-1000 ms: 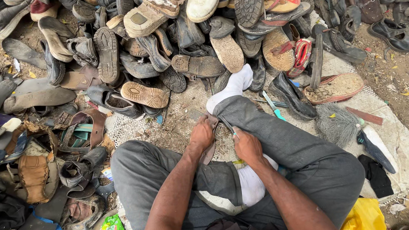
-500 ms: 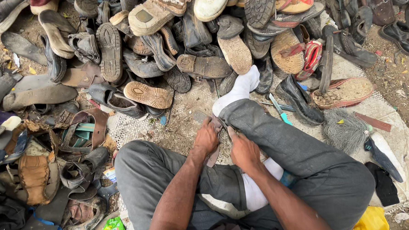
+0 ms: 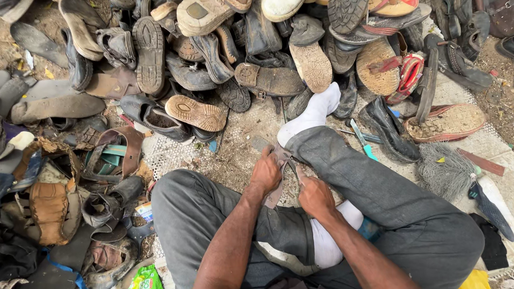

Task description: The person sits on the ground among a pile of footwear and repairs shoes by using shears and a knife to trim material, applying glue, and pressing soles onto different shoes and boots.

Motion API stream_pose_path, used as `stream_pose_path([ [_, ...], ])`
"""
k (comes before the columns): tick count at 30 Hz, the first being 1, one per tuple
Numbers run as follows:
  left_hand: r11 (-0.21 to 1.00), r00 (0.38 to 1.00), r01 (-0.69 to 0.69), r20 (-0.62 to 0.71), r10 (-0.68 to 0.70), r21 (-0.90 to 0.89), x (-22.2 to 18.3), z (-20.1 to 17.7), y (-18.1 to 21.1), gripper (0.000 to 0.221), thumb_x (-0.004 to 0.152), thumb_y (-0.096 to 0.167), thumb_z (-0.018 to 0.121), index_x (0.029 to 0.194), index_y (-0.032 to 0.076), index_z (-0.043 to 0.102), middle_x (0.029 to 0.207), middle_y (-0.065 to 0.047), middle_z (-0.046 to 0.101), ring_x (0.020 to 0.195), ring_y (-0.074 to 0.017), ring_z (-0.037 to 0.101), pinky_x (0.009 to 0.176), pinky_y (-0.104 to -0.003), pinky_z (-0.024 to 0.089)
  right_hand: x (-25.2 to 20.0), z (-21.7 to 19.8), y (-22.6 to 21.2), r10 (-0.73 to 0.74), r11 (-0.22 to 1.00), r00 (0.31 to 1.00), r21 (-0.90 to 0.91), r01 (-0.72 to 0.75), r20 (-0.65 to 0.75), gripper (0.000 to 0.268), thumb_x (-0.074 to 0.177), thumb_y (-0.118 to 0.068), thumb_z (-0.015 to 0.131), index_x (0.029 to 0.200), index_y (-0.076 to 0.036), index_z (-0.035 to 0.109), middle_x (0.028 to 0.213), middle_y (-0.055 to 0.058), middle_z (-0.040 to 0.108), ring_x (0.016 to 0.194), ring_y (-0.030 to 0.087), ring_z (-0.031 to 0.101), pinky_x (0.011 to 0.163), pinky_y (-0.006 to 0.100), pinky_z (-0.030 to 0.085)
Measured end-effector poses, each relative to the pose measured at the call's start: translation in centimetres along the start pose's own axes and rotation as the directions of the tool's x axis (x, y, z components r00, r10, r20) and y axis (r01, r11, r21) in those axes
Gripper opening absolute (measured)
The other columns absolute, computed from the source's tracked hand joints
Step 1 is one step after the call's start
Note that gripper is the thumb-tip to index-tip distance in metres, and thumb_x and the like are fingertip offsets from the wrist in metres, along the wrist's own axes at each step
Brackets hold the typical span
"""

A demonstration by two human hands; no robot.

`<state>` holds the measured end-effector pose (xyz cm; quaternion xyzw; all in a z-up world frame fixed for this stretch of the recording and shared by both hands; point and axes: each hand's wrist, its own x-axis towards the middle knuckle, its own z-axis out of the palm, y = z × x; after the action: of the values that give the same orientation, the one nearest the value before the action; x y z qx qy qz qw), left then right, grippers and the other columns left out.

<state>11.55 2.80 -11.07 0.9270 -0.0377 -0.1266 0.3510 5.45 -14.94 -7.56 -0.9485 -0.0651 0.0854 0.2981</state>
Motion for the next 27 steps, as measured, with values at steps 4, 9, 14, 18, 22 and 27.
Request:
stream_pose_path([
  [4, 0.994, 0.998, 0.062, 0.036, -0.059, -0.089, -0.1, 0.5, -0.2, 0.029, 0.100, 0.012, 0.053, 0.117, -0.011, 0.059, 0.151, -0.025, 0.042, 0.107, -0.0398, 0.068, 0.093, -0.044, 0.056, 1.7, 1.0, -0.3, 0.232, 0.973, 0.956, -0.057, -0.225, 0.181, 0.055, 0.094, -0.008, 0.050, 0.149, -0.010, 0.049, 0.089, 0.020, 0.071, 0.078, 0.039, 0.071, 0.070, 0.050, 0.056],
  [9, 0.969, 0.947, -0.040, -0.320, -0.041, -0.243, 0.1, -1.0, -2.1, 0.035, 0.099, 0.014, 0.062, 0.126, -0.007, 0.061, 0.133, -0.027, 0.057, 0.117, -0.0452, 0.062, 0.104, -0.049, 0.050, 1.3, 3.0, -0.4, 0.016, 0.999, 1.000, -0.052, -0.016, 0.004, 0.063, 0.083, -0.006, 0.062, 0.145, -0.005, 0.053, 0.091, 0.026, 0.069, 0.086, 0.044, 0.066, 0.076, 0.052, 0.052],
  [14, 0.967, 0.948, 0.232, -0.197, -0.249, -0.105, -1.2, -2.7, 1.0, 0.043, 0.092, 0.028, 0.067, 0.121, -0.003, 0.061, 0.129, -0.026, 0.060, 0.115, -0.0440, 0.061, 0.100, -0.051, 0.047, -1.1, 2.0, -1.3, 0.053, 0.999, 0.990, 0.007, -0.053, -0.132, 0.054, 0.090, -0.008, 0.060, 0.143, -0.012, 0.059, 0.098, 0.023, 0.070, 0.091, 0.043, 0.068, 0.081, 0.051, 0.052],
  [18, 0.967, 0.951, 0.218, -0.251, -0.180, 0.133, -0.1, -1.3, -0.5, 0.034, 0.091, 0.025, 0.066, 0.115, 0.000, 0.065, 0.120, -0.025, 0.067, 0.111, -0.0424, 0.067, 0.100, -0.048, 0.052, 1.9, 0.5, -1.7, -0.076, 0.991, 0.987, 0.101, 0.090, -0.141, 0.052, 0.091, -0.004, 0.058, 0.143, -0.007, 0.057, 0.106, 0.025, 0.070, 0.099, 0.045, 0.066, 0.085, 0.051, 0.052],
  [22, 0.943, 0.946, 0.310, -0.132, -0.295, 0.117, 1.3, -1.2, -2.0, 0.026, 0.102, 0.015, 0.049, 0.114, 0.004, 0.069, 0.121, -0.023, 0.070, 0.107, -0.0428, 0.071, 0.095, -0.051, 0.056, 5.5, 1.3, -2.2, -0.149, 0.974, 0.984, 0.158, 0.162, -0.094, 0.050, 0.090, -0.005, 0.056, 0.141, -0.004, 0.058, 0.107, 0.028, 0.069, 0.100, 0.047, 0.066, 0.086, 0.051, 0.051],
  [27, 0.960, 0.937, 0.281, -0.219, -0.273, 0.007, 0.8, -2.7, -1.0, 0.035, 0.099, 0.022, 0.050, 0.120, -0.002, 0.063, 0.120, -0.027, 0.066, 0.102, -0.0460, 0.068, 0.089, -0.053, 0.053, 8.7, 3.2, -3.2, -0.004, 1.000, 0.999, 0.000, 0.004, 0.042, 0.033, 0.096, -0.008, 0.054, 0.124, -0.002, 0.069, 0.104, 0.029, 0.071, 0.103, 0.047, 0.067, 0.091, 0.053, 0.051],
])
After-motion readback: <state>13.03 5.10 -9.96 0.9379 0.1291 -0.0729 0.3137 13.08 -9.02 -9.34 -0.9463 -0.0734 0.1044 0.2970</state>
